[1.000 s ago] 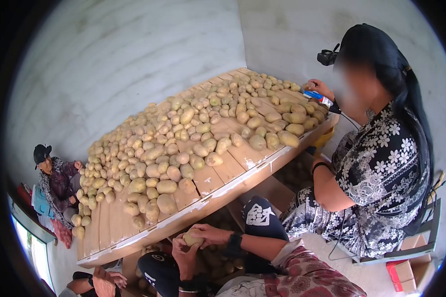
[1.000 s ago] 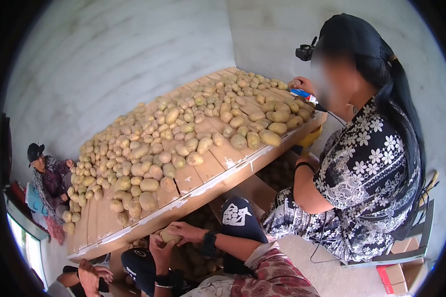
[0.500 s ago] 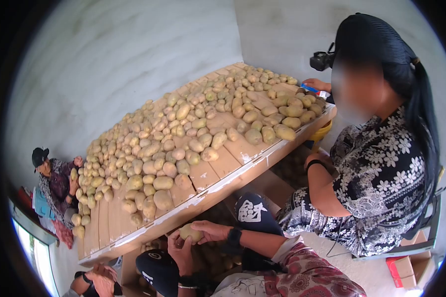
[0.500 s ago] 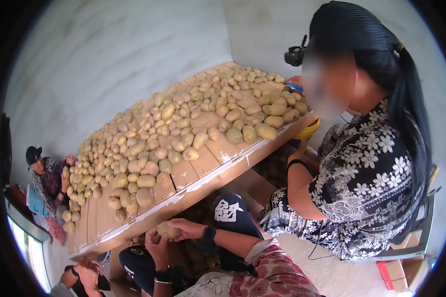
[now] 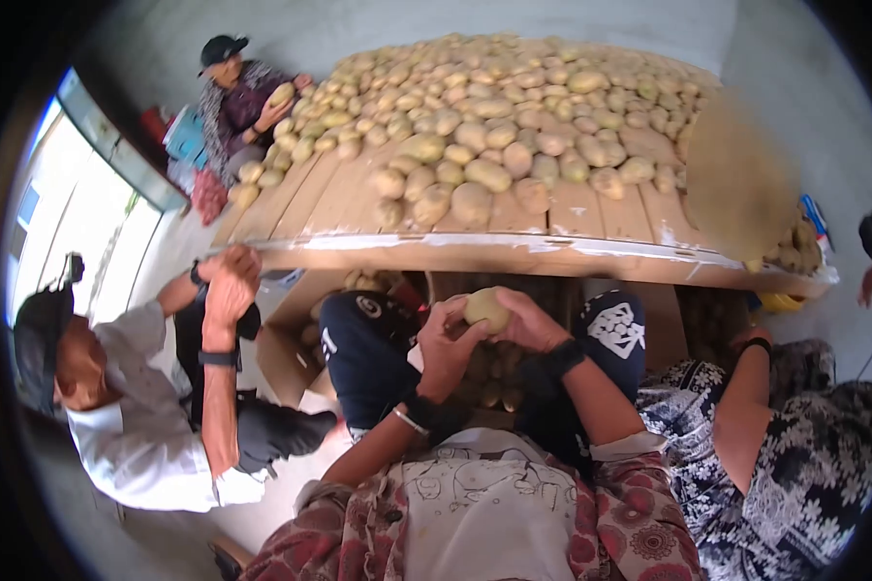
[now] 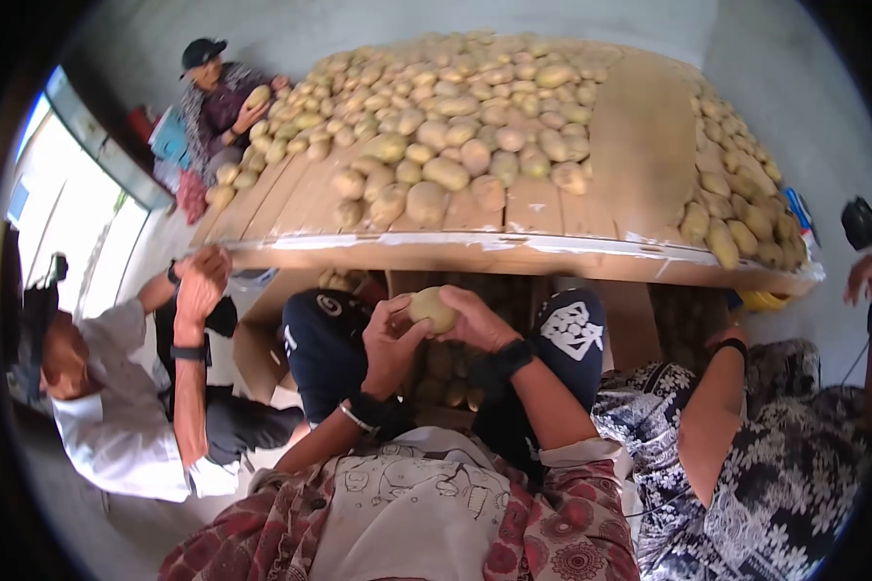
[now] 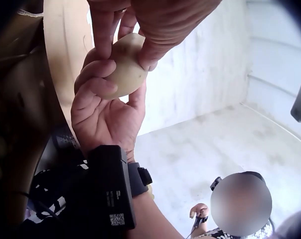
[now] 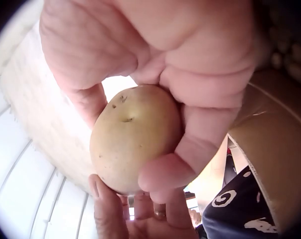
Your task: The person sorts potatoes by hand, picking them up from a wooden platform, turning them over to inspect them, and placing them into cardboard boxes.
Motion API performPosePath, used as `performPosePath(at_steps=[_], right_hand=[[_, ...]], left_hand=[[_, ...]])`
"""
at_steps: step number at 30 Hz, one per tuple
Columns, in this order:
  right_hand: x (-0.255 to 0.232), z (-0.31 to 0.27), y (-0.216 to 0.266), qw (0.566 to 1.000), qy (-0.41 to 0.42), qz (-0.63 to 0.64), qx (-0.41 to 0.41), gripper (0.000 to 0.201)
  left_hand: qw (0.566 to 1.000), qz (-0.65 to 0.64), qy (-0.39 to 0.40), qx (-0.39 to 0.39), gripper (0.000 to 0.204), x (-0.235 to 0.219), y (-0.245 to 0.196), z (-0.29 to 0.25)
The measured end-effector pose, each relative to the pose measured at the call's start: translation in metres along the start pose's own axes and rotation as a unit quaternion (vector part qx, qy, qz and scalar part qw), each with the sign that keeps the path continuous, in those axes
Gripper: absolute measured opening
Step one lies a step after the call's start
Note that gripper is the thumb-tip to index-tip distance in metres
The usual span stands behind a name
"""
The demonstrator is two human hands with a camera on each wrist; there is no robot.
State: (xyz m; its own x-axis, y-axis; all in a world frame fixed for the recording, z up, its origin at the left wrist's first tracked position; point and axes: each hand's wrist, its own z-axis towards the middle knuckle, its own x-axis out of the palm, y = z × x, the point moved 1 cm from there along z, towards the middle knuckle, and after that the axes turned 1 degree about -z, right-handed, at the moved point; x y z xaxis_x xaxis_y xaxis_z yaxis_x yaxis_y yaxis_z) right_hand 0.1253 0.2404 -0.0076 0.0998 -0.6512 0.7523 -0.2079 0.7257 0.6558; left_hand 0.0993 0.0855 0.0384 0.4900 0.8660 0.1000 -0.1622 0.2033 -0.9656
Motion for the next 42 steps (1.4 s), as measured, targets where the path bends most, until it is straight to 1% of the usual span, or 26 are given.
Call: performPosePath(at_steps=[2, 4, 6, 8, 9, 12, 13, 14, 15, 16, 17, 19, 20, 22, 23, 26, 28, 30, 33, 34, 35, 36, 37, 38, 40, 42], right_hand=[[-0.008, 0.001, 0.001, 0.999, 0.024, -0.025, 0.016, 0.048], [0.000, -0.001, 0.006, 1.000, 0.025, -0.013, 0.010, 0.048], [-0.001, 0.002, 0.003, 0.999, 0.031, -0.005, 0.014, 0.047], [-0.008, 0.005, -0.005, 0.999, -0.043, 0.029, 0.007, 0.045], [-0.013, 0.006, -0.010, 0.999, -0.039, 0.030, 0.011, 0.045], [-0.022, 0.011, -0.010, 0.999, -0.040, 0.013, 0.011, 0.041], [-0.025, 0.012, -0.009, 1.000, -0.023, 0.008, 0.014, 0.040], [-0.029, 0.015, -0.007, 1.000, -0.011, 0.005, 0.018, 0.039], [-0.026, 0.017, -0.002, 1.000, -0.006, 0.003, 0.016, 0.039], [-0.025, 0.015, 0.001, 1.000, -0.023, -0.008, -0.001, 0.039], [-0.023, 0.013, 0.001, 0.999, -0.041, -0.014, -0.017, 0.038], [-0.024, 0.018, 0.002, 0.998, -0.055, 0.004, -0.041, 0.037], [-0.031, 0.013, 0.005, 0.995, -0.076, 0.016, -0.063, 0.037], [-0.033, 0.006, 0.018, 0.989, -0.097, 0.004, -0.112, 0.037], [-0.037, 0.000, 0.023, 0.988, -0.097, 0.034, -0.118, 0.037], [-0.045, -0.013, 0.050, 0.977, -0.118, 0.047, -0.170, 0.038], [-0.045, -0.018, 0.059, 0.971, -0.145, -0.009, -0.188, 0.038], [-0.042, -0.020, 0.060, 0.971, -0.145, -0.035, -0.189, 0.032], [-0.045, -0.019, 0.061, 0.949, -0.175, -0.223, -0.135, 0.028], [-0.044, -0.019, 0.059, 0.950, -0.177, -0.225, -0.127, 0.028], [-0.042, -0.018, 0.056, 0.952, -0.207, -0.213, -0.077, 0.026], [-0.041, -0.013, 0.053, 0.951, -0.233, -0.200, -0.031, 0.024], [-0.046, -0.009, 0.048, 0.933, -0.267, -0.240, 0.015, 0.029], [-0.046, -0.005, 0.044, 0.933, -0.265, -0.243, 0.017, 0.029], [-0.052, -0.003, 0.034, 0.900, -0.338, -0.249, 0.119, 0.035], [-0.062, 0.002, 0.019, 0.896, -0.337, -0.251, 0.142, 0.038]], left_hand=[[1.000, 0.017, -0.001, 0.002, 0.034, 0.001, -0.001, -0.001], [0.999, 0.036, 0.005, -0.029, 0.032, -0.003, -0.001, 0.003], [0.999, 0.035, -0.001, -0.016, 0.029, -0.003, 0.001, 0.010], [0.996, 0.073, 0.031, -0.046, 0.028, -0.003, -0.005, 0.016], [0.993, 0.075, 0.053, -0.070, 0.028, -0.005, -0.005, 0.022], [0.995, 0.020, 0.076, -0.058, 0.023, -0.023, 0.015, 0.029], [0.993, 0.033, 0.072, -0.086, 0.020, -0.031, 0.017, 0.031], [0.993, 0.043, 0.067, -0.083, 0.015, -0.037, 0.019, 0.032], [0.991, 0.002, 0.062, -0.121, 0.013, -0.043, 0.016, 0.034], [0.984, -0.042, 0.060, -0.161, 0.010, -0.051, 0.015, 0.033], [0.984, -0.039, 0.062, -0.164, 0.010, -0.058, 0.013, 0.034], [0.972, -0.083, -0.030, -0.218, 0.003, -0.067, -0.002, 0.036], [0.961, -0.122, -0.031, -0.246, 0.005, -0.079, 0.005, 0.038], [0.978, -0.022, 0.009, -0.208, 0.019, -0.091, -0.002, 0.039], [0.982, 0.033, 0.019, -0.187, 0.024, -0.099, -0.001, 0.038], [0.936, -0.138, -0.067, -0.317, 0.007, -0.122, 0.026, 0.036], [0.908, -0.156, -0.067, -0.384, 0.013, -0.132, 0.039, 0.034], [0.895, -0.160, -0.064, -0.411, 0.015, -0.138, 0.052, 0.030], [0.874, -0.174, -0.068, -0.450, 0.017, -0.148, 0.080, 0.034], [0.859, -0.181, -0.083, -0.471, 0.017, -0.153, 0.092, 0.029], [0.866, -0.212, -0.045, -0.451, 0.022, -0.159, 0.102, 0.025], [0.865, -0.213, -0.049, -0.452, 0.022, -0.159, 0.100, 0.025], [0.857, -0.223, -0.049, -0.462, 0.024, -0.157, 0.099, 0.026], [0.849, -0.236, -0.048, -0.471, 0.027, -0.154, 0.097, 0.027], [0.850, -0.247, -0.028, -0.465, 0.033, -0.154, 0.100, 0.026], [0.851, -0.264, 0.020, -0.455, 0.041, -0.154, 0.100, 0.025]])
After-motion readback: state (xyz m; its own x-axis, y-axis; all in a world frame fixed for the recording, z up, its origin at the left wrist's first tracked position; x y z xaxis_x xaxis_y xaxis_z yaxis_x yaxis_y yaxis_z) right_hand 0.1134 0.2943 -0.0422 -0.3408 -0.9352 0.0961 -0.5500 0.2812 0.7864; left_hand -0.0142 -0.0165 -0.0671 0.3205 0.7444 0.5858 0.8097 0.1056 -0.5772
